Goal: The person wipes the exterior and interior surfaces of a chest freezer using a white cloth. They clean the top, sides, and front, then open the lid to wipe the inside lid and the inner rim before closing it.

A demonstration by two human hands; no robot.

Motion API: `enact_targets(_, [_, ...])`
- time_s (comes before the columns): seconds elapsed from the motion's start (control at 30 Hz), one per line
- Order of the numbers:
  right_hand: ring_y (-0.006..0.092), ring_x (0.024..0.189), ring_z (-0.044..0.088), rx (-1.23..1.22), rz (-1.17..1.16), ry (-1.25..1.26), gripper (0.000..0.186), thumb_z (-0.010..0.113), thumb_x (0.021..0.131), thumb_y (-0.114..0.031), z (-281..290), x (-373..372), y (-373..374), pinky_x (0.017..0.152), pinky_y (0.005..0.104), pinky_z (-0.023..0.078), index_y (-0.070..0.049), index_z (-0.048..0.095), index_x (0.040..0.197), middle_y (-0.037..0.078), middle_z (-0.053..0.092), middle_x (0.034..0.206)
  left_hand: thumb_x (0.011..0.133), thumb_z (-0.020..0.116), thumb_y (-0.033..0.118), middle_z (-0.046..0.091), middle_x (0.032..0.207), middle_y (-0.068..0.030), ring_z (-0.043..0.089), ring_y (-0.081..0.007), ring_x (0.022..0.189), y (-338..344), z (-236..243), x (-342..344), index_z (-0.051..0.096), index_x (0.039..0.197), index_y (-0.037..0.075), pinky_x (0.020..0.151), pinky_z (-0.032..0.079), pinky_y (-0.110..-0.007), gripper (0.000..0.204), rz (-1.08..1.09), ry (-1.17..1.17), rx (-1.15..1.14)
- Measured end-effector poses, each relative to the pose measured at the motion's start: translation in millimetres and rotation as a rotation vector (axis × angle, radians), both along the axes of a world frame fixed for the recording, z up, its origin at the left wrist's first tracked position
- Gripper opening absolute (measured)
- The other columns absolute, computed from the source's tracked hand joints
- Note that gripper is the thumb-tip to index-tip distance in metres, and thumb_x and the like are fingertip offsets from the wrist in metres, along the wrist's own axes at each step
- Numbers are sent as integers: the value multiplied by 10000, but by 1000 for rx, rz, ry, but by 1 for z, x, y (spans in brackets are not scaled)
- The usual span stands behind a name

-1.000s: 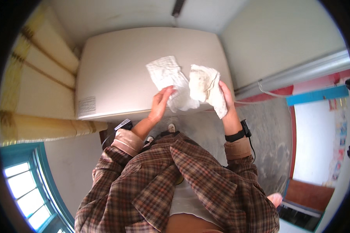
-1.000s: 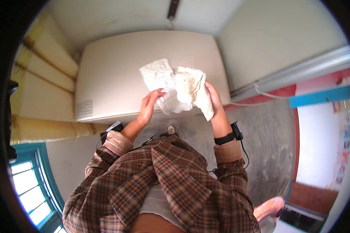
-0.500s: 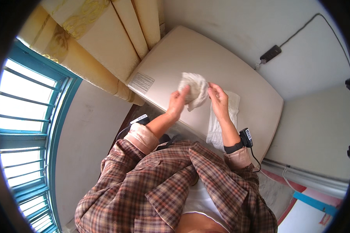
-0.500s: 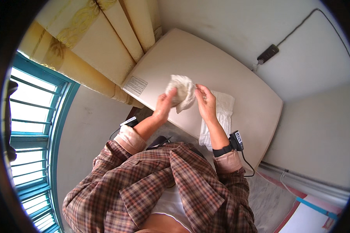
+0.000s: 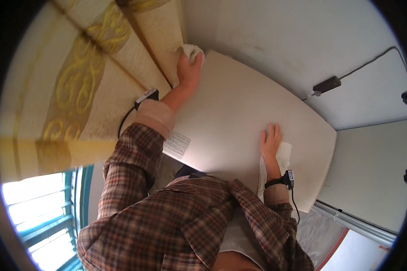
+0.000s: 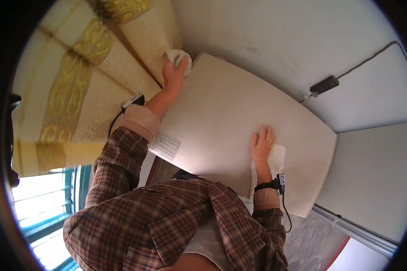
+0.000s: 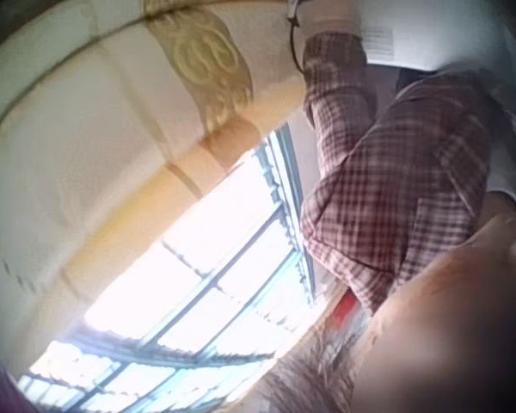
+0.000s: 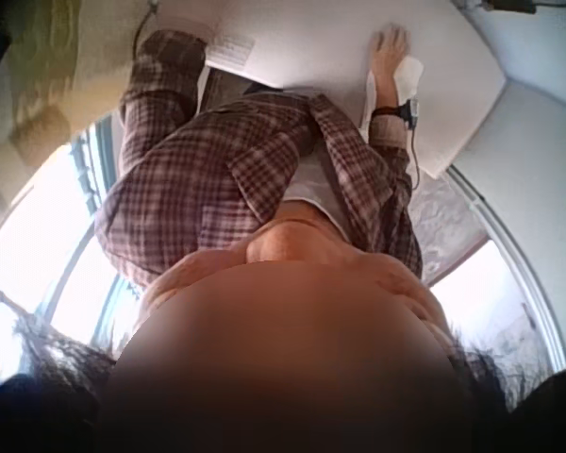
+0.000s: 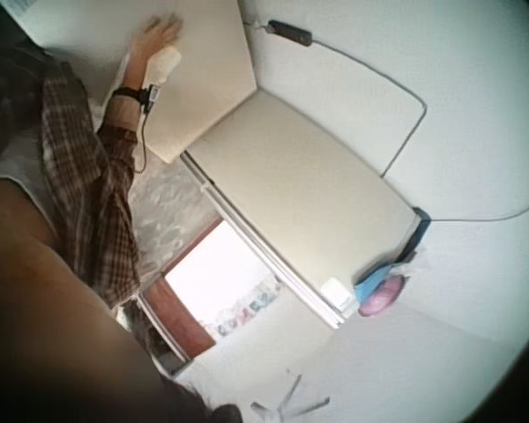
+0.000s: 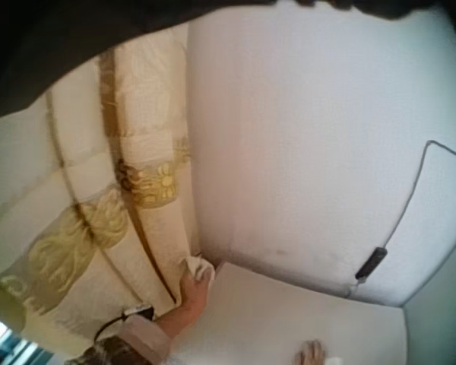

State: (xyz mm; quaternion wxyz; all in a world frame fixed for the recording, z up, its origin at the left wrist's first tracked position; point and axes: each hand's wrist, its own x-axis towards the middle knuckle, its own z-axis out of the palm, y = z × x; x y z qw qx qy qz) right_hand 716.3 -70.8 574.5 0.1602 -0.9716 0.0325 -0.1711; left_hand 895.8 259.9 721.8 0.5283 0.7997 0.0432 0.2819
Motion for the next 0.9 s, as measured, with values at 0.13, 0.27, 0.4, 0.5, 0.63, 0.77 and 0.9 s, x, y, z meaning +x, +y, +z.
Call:
enact_targets(0.13, [335, 1409, 244, -21, -50, 127, 543, 497, 948, -329, -12, -3, 2, 1142, 521, 160, -106, 376, 1429, 188, 314, 1497, 891, 600, 214, 580, 1096, -182, 573, -368, 1006, 38, -31, 87, 602, 1101, 10, 807, 483, -440, 293, 96, 184, 622])
enact_targets(0.27, [333, 1411, 248, -40, -70, 147, 539, 514, 943, -309, -6, 0, 3, 1141, 523, 160, -110, 381, 1427, 176, 297, 1511, 868, 618, 166, 540, 1150, -190, 515, -352, 1113, 54, -85, 117, 598, 1128, -15, 861, 473, -466, 317, 43, 421, 760])
enact_targets(0.4, [338, 1412, 249, -32, -65, 192, 557, 543, 928, -286, 3, 1, 5, 1139, 528, 161, -105, 381, 1429, 179, 297, 1512, 885, 576, 205, 596, 1118, -217, 558, -386, 1031, 44, -126, 135, 610, 1106, -49, 899, 450, -450, 338, -69, 546, 274])
enact_targets(0.5, [346, 1410, 255, -34, -69, 197, 565, 553, 918, -274, 6, 2, 5, 1136, 534, 166, -93, 386, 1427, 182, 299, 1512, 905, 526, 349, 644, 1051, -230, 597, -365, 963, 34, -144, 150, 627, 1041, -74, 875, 437, -434, 456, -143, 602, -48])
enact_targets(0.63, [354, 1406, 264, -42, -62, 198, 563, 551, 915, -265, 8, 2, 7, 1134, 538, 170, -81, 394, 1423, 183, 297, 1513, 912, 490, 475, 657, 1001, -226, 608, -325, 934, 38, -157, 169, 647, 981, -79, 837, 443, -423, 579, -239, 774, -178])
enact_targets(0.77, [350, 1409, 261, -52, -78, 238, 564, 545, 916, -261, 12, 2, 8, 1134, 536, 170, -85, 388, 1429, 183, 297, 1514, 919, 470, 530, 666, 913, -234, 626, -343, 876, 40, -171, 165, 656, 914, -93, 805, 456, -429, 651, -219, 646, -60])
enact_targets(0.9, [345, 1410, 259, -20, -74, 223, 566, 543, 917, -265, 14, 2, 8, 1135, 533, 168, -90, 385, 1432, 183, 298, 1514, 928, 444, 554, 659, 940, -269, 629, -385, 900, 42, -168, 164, 653, 950, -107, 806, 461, -444, 694, -237, 679, 147])
